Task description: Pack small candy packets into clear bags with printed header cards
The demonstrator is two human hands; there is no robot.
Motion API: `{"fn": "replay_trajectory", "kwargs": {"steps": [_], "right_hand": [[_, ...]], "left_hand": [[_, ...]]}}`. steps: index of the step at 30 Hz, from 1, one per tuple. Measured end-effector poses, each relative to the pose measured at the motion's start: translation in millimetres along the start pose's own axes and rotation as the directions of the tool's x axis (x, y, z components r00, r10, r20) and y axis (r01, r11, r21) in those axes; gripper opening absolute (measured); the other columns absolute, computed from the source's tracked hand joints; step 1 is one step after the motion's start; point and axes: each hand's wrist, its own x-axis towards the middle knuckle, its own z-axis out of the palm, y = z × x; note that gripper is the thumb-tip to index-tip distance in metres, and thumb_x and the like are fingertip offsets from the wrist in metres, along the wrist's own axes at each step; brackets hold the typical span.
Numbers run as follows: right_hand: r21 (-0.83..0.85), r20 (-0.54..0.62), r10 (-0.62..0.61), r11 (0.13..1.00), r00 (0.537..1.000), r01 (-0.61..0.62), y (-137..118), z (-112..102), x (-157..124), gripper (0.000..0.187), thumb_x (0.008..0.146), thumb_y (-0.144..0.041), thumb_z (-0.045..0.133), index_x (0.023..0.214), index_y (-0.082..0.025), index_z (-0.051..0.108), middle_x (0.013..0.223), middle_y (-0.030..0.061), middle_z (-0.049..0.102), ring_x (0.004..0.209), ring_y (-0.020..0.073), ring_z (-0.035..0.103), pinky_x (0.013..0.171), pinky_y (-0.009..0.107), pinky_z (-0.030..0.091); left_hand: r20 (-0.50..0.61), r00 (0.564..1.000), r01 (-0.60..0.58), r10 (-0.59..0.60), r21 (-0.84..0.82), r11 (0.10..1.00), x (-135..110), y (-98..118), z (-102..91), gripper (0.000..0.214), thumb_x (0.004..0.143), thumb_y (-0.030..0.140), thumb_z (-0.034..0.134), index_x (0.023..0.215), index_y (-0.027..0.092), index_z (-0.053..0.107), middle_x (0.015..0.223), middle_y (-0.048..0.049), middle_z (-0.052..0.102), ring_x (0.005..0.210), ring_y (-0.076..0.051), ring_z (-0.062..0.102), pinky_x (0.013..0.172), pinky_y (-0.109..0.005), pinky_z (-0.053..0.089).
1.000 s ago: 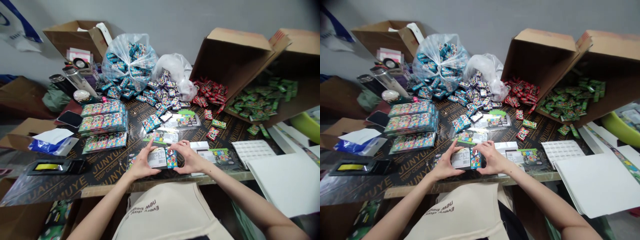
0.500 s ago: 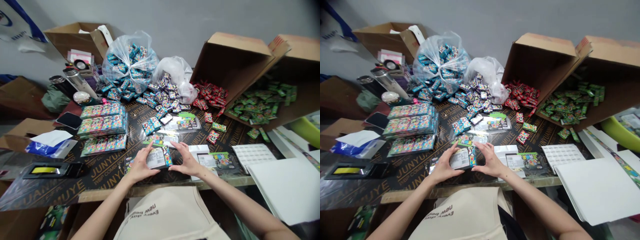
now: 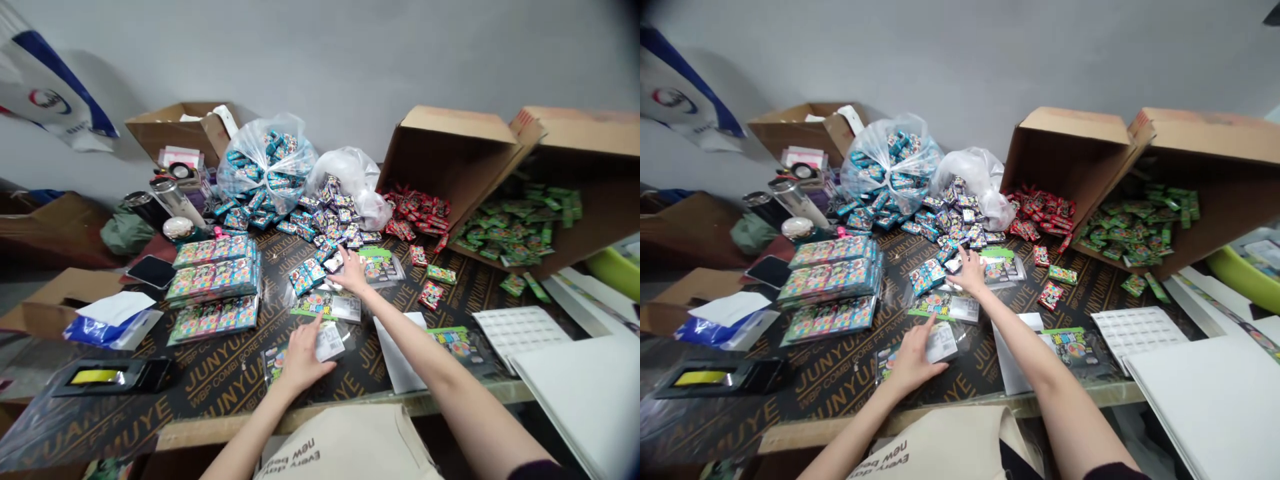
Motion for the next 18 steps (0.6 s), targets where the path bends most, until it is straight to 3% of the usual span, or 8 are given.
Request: {"fn": "replay_trajectory", "kwargs": {"steps": [3, 6, 8, 10, 12, 15, 18], "right_hand": [[0.002, -0.011, -0.092, 0.996, 0.996, 0.092, -4.3, -1.6, 0.1, 0.074, 0.065, -0.036, 0.062, 0.13, -0.016, 0.034, 0.109, 0.0137, 0.053, 0.103, 0.0305, 0.045, 0.092, 0.048, 0.025], [0.036, -0.042, -0.267, 0.963, 0.963, 0.269, -22.5, -21.5, -31.4, 0.075, 0.063, -0.033, 0.062, 0.13, -0.018, 0.034, 0.114, 0.0129, 0.05, 0.105, 0.0298, 0.044, 0.093, 0.046, 0.025], [0.067, 0.043, -0.427, 0.903, 0.903, 0.424, -37.9, -38.5, -58.6, 0.077, 0.06, -0.028, 0.063, 0.131, -0.022, 0.034, 0.119, 0.0119, 0.046, 0.11, 0.03, 0.041, 0.095, 0.046, 0.023], [0.137, 0.125, -0.538, 0.842, 0.834, 0.522, -50.1, -52.6, -82.0, 0.079, 0.058, -0.023, 0.063, 0.131, -0.025, 0.034, 0.126, 0.0115, 0.041, 0.115, 0.0298, 0.038, 0.097, 0.046, 0.022], [0.238, 0.134, -0.587, 0.801, 0.799, 0.549, -54.6, -61.1, -97.3, 0.079, 0.06, -0.023, 0.064, 0.132, -0.024, 0.032, 0.134, 0.0122, 0.034, 0.122, 0.0292, 0.033, 0.098, 0.045, 0.024], [0.401, 0.072, -0.581, 0.761, 0.81, 0.51, -47.1, -64.2, -106.7, 0.084, 0.063, -0.034, 0.067, 0.134, -0.02, 0.026, 0.141, 0.0142, 0.023, 0.128, 0.029, 0.026, 0.1, 0.043, 0.026], [0.468, 0.021, -0.543, 0.747, 0.839, 0.472, -35.0, -61.7, -111.2, 0.096, 0.059, -0.044, 0.071, 0.136, -0.02, 0.02, 0.14, 0.0141, 0.026, 0.128, 0.0305, 0.025, 0.102, 0.045, 0.024]], "left_hand": [[-0.001, 1.0, 0.001, -0.001, -0.036, 0.999, 0.7, -1.7, -0.3, 0.09, 0.049, 0.037, 0.077, 0.13, 0.024, 0.039, 0.112, -0.0091, 0.055, 0.103, -0.029, 0.048, 0.089, -0.046, 0.037], [-0.201, 0.969, 0.087, -0.141, -0.256, 0.963, 7.5, 3.1, -12.5, 0.062, 0.063, 0.04, 0.068, 0.12, 0.021, 0.05, 0.113, -0.0096, 0.055, 0.106, -0.026, 0.049, 0.092, -0.043, 0.037], [-0.273, 0.926, 0.106, -0.261, -0.475, 0.873, 16.0, 11.9, -20.5, 0.05, 0.071, 0.035, 0.062, 0.117, 0.02, 0.052, 0.114, -0.009, 0.056, 0.106, -0.023, 0.051, 0.092, -0.038, 0.039], [-0.161, 0.931, 0.123, -0.328, -0.706, 0.698, 25.1, 23.4, -24.0, 0.046, 0.07, 0.03, 0.063, 0.114, 0.018, 0.055, 0.111, -0.0083, 0.059, 0.101, -0.022, 0.055, 0.088, -0.034, 0.042], [0.04, 0.949, 0.184, -0.314, -0.877, 0.443, 31.5, 34.7, -22.6, 0.043, 0.068, 0.027, 0.065, 0.109, 0.015, 0.058, 0.103, -0.0072, 0.063, 0.093, -0.02, 0.058, 0.082, -0.03, 0.045], [0.266, 0.924, 0.304, -0.276, -0.946, 0.107, 33.7, 46.7, -18.0, 0.033, 0.069, 0.024, 0.064, 0.099, 0.013, 0.06, 0.088, -0.0059, 0.066, 0.076, -0.015, 0.061, 0.069, -0.024, 0.047], [0.365, 0.9, 0.362, -0.24, -0.93, -0.058, 31.0, 51.6, -17.5, 0.03, 0.07, 0.027, 0.064, 0.096, 0.013, 0.059, 0.084, -0.0069, 0.065, 0.071, -0.016, 0.062, 0.067, -0.027, 0.049]]}}
